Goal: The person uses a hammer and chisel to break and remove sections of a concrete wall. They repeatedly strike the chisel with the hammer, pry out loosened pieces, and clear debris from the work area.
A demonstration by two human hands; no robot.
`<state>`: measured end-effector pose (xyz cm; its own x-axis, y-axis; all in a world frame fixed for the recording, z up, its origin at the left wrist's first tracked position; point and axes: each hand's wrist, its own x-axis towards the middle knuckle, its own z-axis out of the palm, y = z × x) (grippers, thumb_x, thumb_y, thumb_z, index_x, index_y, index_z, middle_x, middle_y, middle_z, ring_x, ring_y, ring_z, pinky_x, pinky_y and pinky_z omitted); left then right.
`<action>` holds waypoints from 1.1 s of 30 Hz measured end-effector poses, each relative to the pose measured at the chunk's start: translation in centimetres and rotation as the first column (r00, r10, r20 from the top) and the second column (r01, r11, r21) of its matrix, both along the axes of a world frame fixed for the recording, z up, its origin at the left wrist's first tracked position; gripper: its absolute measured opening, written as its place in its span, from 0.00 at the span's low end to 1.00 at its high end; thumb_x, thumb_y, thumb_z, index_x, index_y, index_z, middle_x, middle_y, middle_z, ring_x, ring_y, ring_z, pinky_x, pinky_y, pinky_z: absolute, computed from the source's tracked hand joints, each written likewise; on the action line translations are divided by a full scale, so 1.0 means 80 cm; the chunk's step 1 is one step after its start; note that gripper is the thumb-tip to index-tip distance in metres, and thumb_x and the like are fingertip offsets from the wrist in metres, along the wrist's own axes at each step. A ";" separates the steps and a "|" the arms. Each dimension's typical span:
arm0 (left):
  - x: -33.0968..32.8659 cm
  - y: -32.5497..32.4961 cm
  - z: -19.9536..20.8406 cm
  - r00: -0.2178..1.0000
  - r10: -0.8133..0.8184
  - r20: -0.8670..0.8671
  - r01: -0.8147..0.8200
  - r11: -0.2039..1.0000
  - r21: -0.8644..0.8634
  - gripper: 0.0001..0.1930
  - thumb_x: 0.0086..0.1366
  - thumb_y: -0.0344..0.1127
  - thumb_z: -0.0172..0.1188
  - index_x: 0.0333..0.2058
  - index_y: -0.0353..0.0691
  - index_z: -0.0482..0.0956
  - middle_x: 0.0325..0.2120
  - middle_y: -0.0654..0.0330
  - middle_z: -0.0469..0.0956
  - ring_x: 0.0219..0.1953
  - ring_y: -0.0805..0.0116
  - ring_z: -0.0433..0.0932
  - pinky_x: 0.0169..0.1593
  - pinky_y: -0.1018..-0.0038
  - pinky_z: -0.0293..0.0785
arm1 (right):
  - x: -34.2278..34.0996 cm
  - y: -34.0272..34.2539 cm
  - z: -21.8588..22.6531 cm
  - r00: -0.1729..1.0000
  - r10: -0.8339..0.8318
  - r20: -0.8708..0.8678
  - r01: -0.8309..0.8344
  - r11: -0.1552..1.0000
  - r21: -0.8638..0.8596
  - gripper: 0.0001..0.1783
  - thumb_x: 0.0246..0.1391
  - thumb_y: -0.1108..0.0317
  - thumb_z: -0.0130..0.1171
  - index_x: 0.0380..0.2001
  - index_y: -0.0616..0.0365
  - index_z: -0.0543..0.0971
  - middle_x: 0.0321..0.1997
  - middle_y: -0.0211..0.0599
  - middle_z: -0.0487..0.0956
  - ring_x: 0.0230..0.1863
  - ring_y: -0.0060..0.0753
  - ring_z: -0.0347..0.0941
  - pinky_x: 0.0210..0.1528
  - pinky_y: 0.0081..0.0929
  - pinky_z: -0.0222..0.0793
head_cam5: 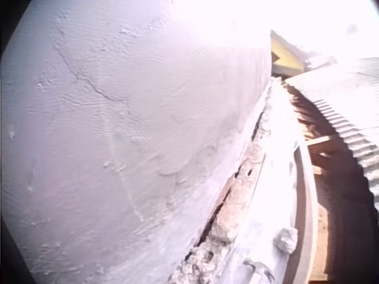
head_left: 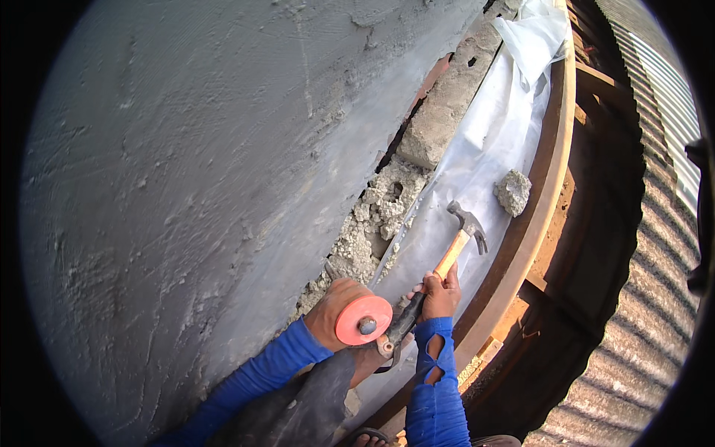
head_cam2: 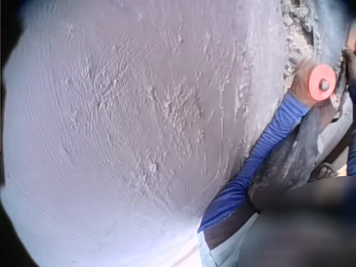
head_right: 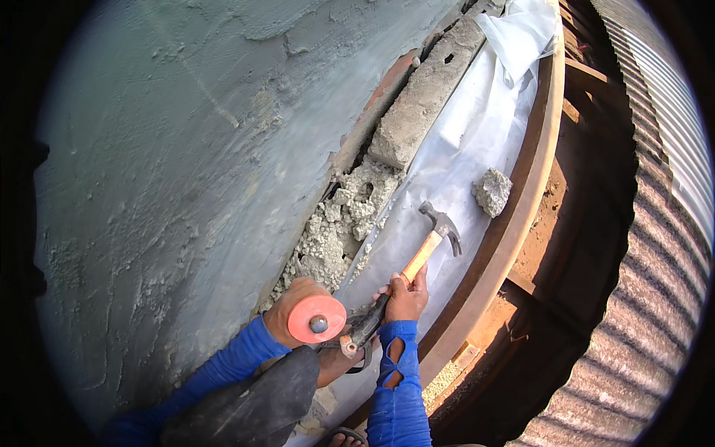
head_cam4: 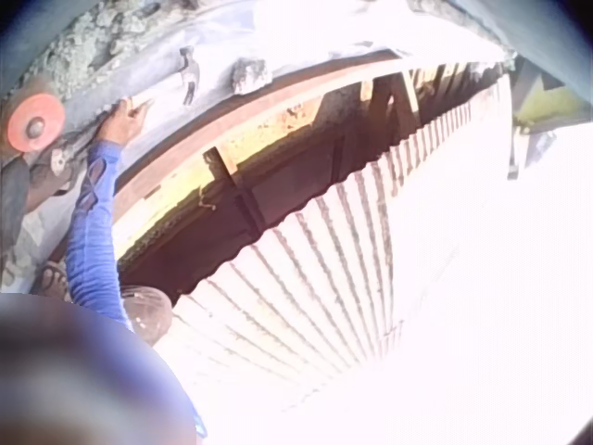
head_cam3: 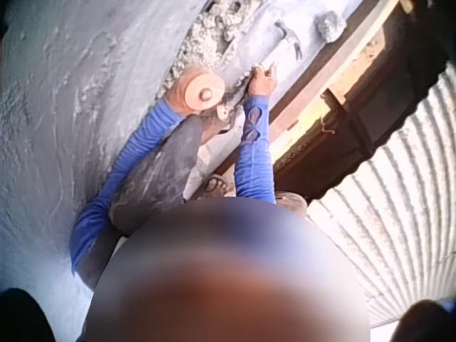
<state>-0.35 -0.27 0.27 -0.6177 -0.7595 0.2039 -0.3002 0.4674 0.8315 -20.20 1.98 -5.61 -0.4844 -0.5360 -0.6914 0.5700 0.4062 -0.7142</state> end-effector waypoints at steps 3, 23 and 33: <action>0.000 -0.001 -0.001 1.000 -0.014 0.002 0.014 1.000 0.000 0.17 0.47 0.34 0.68 0.37 0.41 0.76 0.34 0.59 0.76 0.38 0.57 0.75 0.47 0.62 0.67 | 0.010 -0.027 -0.005 0.892 0.452 -0.017 -0.452 0.892 0.020 0.40 0.52 0.82 0.52 0.68 0.55 0.52 0.27 0.34 0.73 0.16 0.25 0.69 0.16 0.25 0.72; 0.000 0.000 0.004 0.999 0.034 -0.038 -0.034 0.999 -0.013 0.16 0.49 0.35 0.67 0.37 0.41 0.76 0.34 0.59 0.75 0.38 0.57 0.75 0.46 0.62 0.68 | 0.039 -0.038 0.001 0.942 0.173 -0.286 -0.202 0.977 -0.073 0.41 0.52 0.82 0.50 0.69 0.56 0.50 0.27 0.33 0.71 0.15 0.23 0.67 0.14 0.24 0.70; -0.001 0.000 0.001 0.998 0.039 -0.053 -0.039 0.999 -0.007 0.14 0.51 0.36 0.66 0.37 0.40 0.76 0.34 0.58 0.76 0.37 0.57 0.75 0.46 0.62 0.68 | 0.044 -0.052 -0.010 0.808 0.416 -0.418 -0.437 0.898 0.050 0.36 0.48 0.80 0.54 0.63 0.67 0.61 0.54 0.54 0.75 0.41 0.29 0.76 0.44 0.24 0.72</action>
